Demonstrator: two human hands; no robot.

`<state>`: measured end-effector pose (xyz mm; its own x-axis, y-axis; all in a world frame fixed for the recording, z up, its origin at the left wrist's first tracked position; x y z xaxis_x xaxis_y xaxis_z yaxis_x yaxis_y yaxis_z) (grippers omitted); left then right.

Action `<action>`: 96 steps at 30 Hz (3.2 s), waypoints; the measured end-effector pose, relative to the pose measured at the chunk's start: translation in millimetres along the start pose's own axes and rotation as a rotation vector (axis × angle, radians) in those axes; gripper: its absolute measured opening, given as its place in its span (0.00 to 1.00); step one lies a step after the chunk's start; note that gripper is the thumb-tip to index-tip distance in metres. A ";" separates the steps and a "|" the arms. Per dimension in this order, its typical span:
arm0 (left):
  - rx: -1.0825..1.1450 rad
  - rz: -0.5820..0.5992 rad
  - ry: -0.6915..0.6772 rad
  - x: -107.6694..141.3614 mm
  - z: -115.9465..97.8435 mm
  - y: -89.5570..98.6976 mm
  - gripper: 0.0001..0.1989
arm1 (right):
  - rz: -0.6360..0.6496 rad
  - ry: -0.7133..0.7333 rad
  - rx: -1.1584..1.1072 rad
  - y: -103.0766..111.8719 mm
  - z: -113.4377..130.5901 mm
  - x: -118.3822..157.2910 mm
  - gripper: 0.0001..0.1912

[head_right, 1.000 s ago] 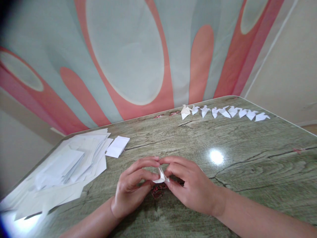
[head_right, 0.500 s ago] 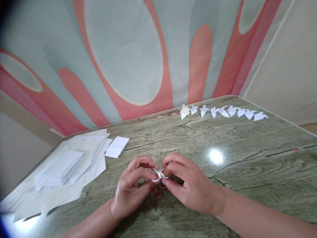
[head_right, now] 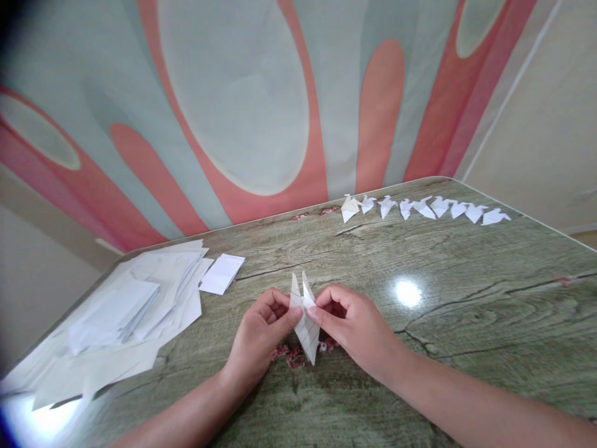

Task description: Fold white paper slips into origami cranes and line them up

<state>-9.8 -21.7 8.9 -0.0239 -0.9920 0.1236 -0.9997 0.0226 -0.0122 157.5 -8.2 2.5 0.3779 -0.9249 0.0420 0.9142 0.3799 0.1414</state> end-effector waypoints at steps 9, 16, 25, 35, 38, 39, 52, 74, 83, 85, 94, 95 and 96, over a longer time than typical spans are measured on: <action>0.064 0.134 0.160 -2.2 6.4 0.0 0.15 | -0.030 -0.012 -0.171 -3.0 -9.6 -5.4 0.14; -0.067 0.075 0.118 -4.4 9.5 1.0 0.16 | 0.052 -0.072 -0.032 -0.2 -5.3 -4.3 0.13; -0.115 0.135 0.175 -5.7 11.5 6.5 0.19 | 0.037 -0.060 -0.019 1.5 -0.7 -3.2 0.11; 0.018 0.127 0.199 -4.9 8.1 2.7 0.16 | -0.133 -0.080 -0.066 5.6 -9.5 -6.1 0.15; 0.065 0.055 0.177 -6.7 10.3 5.0 0.16 | -0.118 -0.072 0.050 6.3 -6.7 -5.7 0.11; 0.075 0.047 0.173 -7.0 11.2 5.1 0.16 | -0.101 -0.064 0.079 6.0 -5.7 -5.4 0.11; 0.242 0.352 0.189 -2.3 10.8 -7.5 0.19 | 0.018 -0.154 0.061 5.4 -6.0 -3.7 0.16; 0.174 0.277 0.199 4.2 8.2 -12.7 0.14 | -0.054 -0.160 0.238 5.4 -5.7 -6.2 0.20; 0.003 0.239 0.097 2.8 13.7 -7.9 0.15 | -0.043 -0.132 0.275 3.7 -3.6 -5.6 0.19; -0.066 0.177 0.081 1.5 15.4 -6.1 0.15 | -0.069 -0.105 0.321 3.0 -3.1 -5.4 0.18; -0.135 0.150 0.108 0.0 12.1 -1.9 0.15 | 0.020 -0.068 0.052 3.0 -3.1 -6.4 0.10; -0.134 0.141 0.113 0.1 11.1 -2.1 0.15 | 0.022 -0.069 0.048 2.8 -2.7 -6.3 0.09; -0.125 0.137 0.122 0.2 10.4 -2.4 0.15 | 0.017 -0.065 0.054 2.6 -2.3 -6.2 0.09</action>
<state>-7.3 -23.3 -1.4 -0.1524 -0.9565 0.2487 -0.9803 0.1783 0.0851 157.8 -1.4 0.4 0.3813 -0.9180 0.1088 0.8978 0.3958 0.1932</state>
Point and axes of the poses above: each hand's wrist, its own x-axis away from the middle knuckle, its own y-axis out of the back of the hand, z = x × y, the point moved 2 cm from there along -x, towards the middle knuckle, and after that the axes turned 1 degree about -x, right-handed, at the moved point
